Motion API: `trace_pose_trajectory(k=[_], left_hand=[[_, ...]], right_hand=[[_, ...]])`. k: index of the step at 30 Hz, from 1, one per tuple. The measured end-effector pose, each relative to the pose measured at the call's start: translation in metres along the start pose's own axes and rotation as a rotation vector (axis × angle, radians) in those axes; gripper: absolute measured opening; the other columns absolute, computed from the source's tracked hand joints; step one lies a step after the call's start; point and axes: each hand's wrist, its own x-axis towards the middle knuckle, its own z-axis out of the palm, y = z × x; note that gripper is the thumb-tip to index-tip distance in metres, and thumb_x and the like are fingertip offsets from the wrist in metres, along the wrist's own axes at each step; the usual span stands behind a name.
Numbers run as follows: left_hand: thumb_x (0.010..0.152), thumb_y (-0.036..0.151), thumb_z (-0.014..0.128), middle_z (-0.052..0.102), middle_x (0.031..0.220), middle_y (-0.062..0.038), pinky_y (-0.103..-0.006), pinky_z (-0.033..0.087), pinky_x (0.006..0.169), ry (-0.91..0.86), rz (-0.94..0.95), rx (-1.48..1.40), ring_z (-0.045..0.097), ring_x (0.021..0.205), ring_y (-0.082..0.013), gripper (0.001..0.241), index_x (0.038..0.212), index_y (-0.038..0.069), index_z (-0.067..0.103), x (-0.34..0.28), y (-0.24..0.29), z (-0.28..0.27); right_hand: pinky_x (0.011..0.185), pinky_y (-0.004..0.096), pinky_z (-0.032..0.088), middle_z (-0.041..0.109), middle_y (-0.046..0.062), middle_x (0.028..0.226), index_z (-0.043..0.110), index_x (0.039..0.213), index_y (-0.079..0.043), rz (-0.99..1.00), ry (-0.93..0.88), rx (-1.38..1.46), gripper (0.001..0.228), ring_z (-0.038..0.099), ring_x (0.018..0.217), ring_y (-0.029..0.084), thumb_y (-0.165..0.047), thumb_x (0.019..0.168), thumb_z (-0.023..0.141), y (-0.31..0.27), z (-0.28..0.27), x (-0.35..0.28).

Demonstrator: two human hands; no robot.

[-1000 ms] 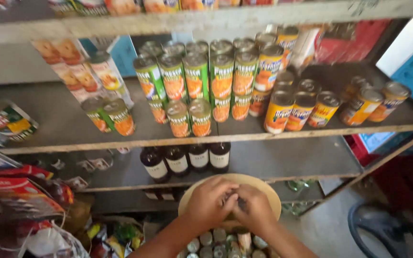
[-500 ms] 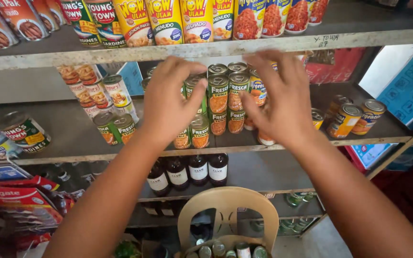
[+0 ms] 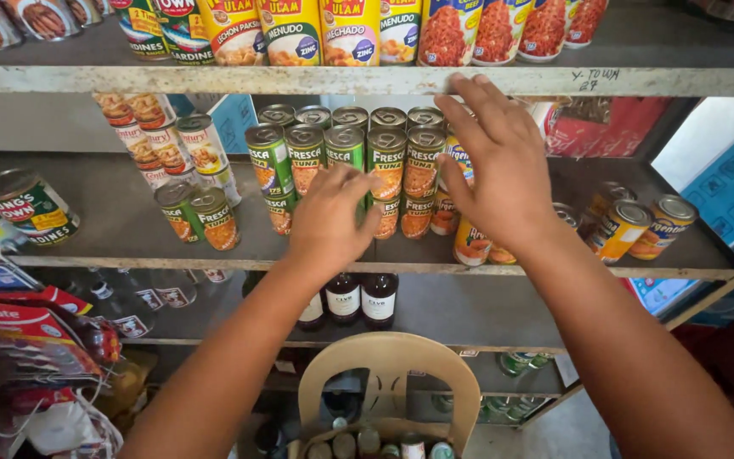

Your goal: Organizing and stocking various canned food items on retail shelves.

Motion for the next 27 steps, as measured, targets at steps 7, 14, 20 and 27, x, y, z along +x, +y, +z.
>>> trace_pose_trajectory(k=[7, 14, 20, 27], left_hand=[[0.076, 0.022, 0.078, 0.064, 0.116, -0.012, -0.0529, 0.046, 0.094, -0.162, 0.047, 0.135, 0.056, 0.116, -0.0341, 0.035, 0.11, 0.016, 0.075, -0.03, -0.01, 0.024], [0.084, 0.015, 0.067, 0.058, 0.136, -0.014, -0.0588, 0.036, 0.11, -0.101, 0.217, 0.322, 0.048, 0.136, -0.0388, 0.045, 0.129, 0.017, 0.07, -0.062, -0.052, 0.029], [0.085, 0.01, 0.061, 0.053, 0.148, -0.017, -0.0622, 0.03, 0.116, -0.182, 0.315, 0.226, 0.044, 0.143, -0.0399, 0.056, 0.139, 0.022, 0.065, -0.074, -0.084, 0.026], [0.081, 0.014, 0.067, 0.05, 0.15, -0.018, -0.0649, 0.029, 0.115, -0.228, 0.351, 0.084, 0.041, 0.144, -0.0405, 0.057, 0.137, 0.018, 0.065, -0.073, -0.087, 0.018]], right_hand=[[0.121, 0.055, 0.037, 0.042, 0.013, 0.164, 0.062, 0.145, -0.007, 0.026, 0.033, -0.136, 0.053, 0.039, 0.154, 0.036, -0.014, 0.094, 0.074, -0.003, 0.023, -0.009], [0.124, 0.065, 0.025, 0.025, 0.016, 0.175, 0.067, 0.144, -0.011, 0.208, 0.024, -0.349, 0.052, 0.021, 0.162, 0.038, -0.026, 0.095, 0.077, -0.011, 0.066, -0.019], [0.127, 0.064, 0.023, 0.022, 0.02, 0.176, 0.066, 0.146, -0.01, 0.318, 0.064, -0.366, 0.052, 0.02, 0.162, 0.042, -0.027, 0.098, 0.078, -0.025, 0.079, -0.019], [0.121, 0.063, 0.028, 0.043, 0.022, 0.156, 0.059, 0.143, -0.008, 0.486, 0.155, -0.262, 0.058, 0.039, 0.147, 0.045, -0.021, 0.091, 0.08, -0.077, 0.119, -0.042]])
